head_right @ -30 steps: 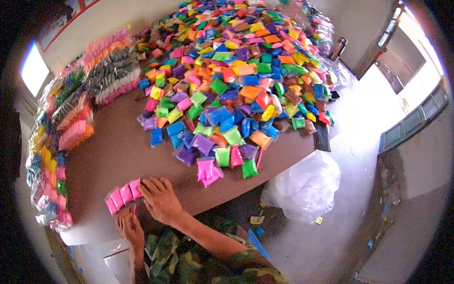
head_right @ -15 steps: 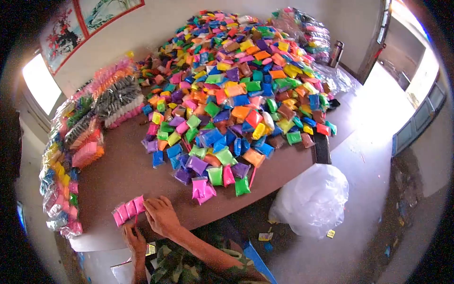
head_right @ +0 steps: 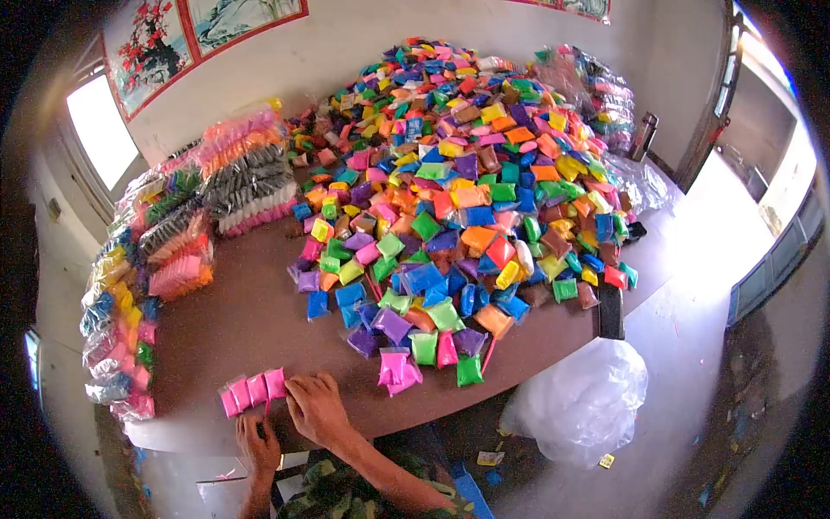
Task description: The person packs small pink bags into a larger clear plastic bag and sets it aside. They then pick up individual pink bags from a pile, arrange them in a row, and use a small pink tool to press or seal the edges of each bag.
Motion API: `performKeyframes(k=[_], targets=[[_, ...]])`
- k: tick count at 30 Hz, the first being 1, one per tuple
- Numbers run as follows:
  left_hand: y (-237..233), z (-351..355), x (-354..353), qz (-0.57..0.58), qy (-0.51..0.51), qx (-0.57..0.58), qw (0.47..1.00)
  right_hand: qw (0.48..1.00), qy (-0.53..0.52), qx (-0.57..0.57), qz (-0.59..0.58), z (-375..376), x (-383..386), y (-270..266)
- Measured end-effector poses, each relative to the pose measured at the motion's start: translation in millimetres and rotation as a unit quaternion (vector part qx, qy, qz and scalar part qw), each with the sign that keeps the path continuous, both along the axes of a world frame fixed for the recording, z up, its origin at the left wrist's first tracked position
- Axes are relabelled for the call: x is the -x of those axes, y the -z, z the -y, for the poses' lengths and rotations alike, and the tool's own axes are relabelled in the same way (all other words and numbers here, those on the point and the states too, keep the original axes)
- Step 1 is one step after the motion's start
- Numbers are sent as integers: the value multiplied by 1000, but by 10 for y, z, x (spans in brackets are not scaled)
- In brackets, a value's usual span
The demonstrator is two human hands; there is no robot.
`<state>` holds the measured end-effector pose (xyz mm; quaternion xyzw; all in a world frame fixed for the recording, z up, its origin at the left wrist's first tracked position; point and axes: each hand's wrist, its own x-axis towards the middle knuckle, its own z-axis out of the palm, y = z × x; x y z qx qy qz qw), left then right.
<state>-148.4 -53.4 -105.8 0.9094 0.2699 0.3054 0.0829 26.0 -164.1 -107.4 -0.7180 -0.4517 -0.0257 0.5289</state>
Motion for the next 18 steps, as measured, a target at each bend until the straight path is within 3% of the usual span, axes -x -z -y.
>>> performKeyframes(k=[18], targets=[[67, -40, 64, 25, 19, 21, 999, 999, 1, 40, 9, 19, 19, 11]])
